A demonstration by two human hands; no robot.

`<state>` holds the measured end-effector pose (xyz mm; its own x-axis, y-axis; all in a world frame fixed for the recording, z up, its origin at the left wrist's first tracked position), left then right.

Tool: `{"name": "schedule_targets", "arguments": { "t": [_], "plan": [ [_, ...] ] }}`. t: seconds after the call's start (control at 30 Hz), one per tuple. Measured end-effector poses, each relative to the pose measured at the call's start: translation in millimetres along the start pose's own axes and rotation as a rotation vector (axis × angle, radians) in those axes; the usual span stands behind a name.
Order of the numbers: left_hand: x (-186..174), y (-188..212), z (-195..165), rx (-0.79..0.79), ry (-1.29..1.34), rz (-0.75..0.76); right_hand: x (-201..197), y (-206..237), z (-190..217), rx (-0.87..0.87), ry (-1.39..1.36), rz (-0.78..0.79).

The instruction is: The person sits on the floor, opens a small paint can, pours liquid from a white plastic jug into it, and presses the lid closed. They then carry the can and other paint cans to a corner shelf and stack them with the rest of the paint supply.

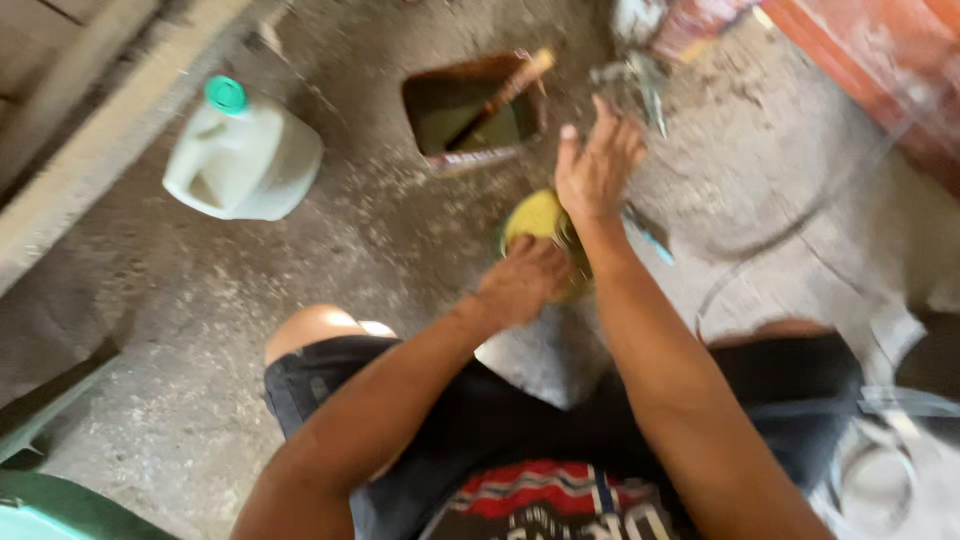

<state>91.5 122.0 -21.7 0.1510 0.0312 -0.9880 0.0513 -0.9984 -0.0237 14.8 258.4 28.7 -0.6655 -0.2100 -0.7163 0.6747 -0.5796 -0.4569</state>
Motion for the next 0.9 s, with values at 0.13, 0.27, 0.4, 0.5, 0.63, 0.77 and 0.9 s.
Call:
{"name": "schedule_targets", "arguments": {
  "t": [0.13,0.27,0.4,0.5,0.63,0.77,0.9],
  "plan": [
    [-1.6,-4.2,-1.8,-0.004,0.005,-0.022,-22.8,0.7,0.0,0.062,-0.095,-0.021],
    [7.5,-7.5,-0.3,-0.045,0.011,0.038,-38.2,9.7,18.2,-0.144,-0.189,-0.094],
    [6.3,-10.4,1.4,-0.065,0.032,0.083,-31.3,16.8,7.5,-0.093,-0.115,-0.124],
    [4.5,-11.0,-2.8,-0.057,0.088,0.172,-26.9,15.7,-14.8,0.099,-0.322,-0.049],
    [-14.8,-15.4,-0.1,-0.090,-0.027,0.025,-18.7,9.9,-31.3,0.126,-0.394,0.195],
    [0.4,-25.1,6.2,-0.153,-0.121,0.116,-33.2,0.7,-45.0,0.009,-0.147,0.408],
    [11.4,-34.9,14.7,-0.257,-0.050,0.211,-61.7,0.1,-51.7,-0.071,-0.105,0.431]
  ]
}}
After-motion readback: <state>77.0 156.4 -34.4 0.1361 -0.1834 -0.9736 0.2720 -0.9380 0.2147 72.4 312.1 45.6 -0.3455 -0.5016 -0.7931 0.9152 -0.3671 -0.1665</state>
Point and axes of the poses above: each hand's wrist, its own y-axis away from the middle knuckle, its own x-axis out of the palm, z = x × y, the point moved 9 cm from there along -y, towards the middle knuckle, and after that the axes turned 11 degrees about -y, right-handed, at the moved point
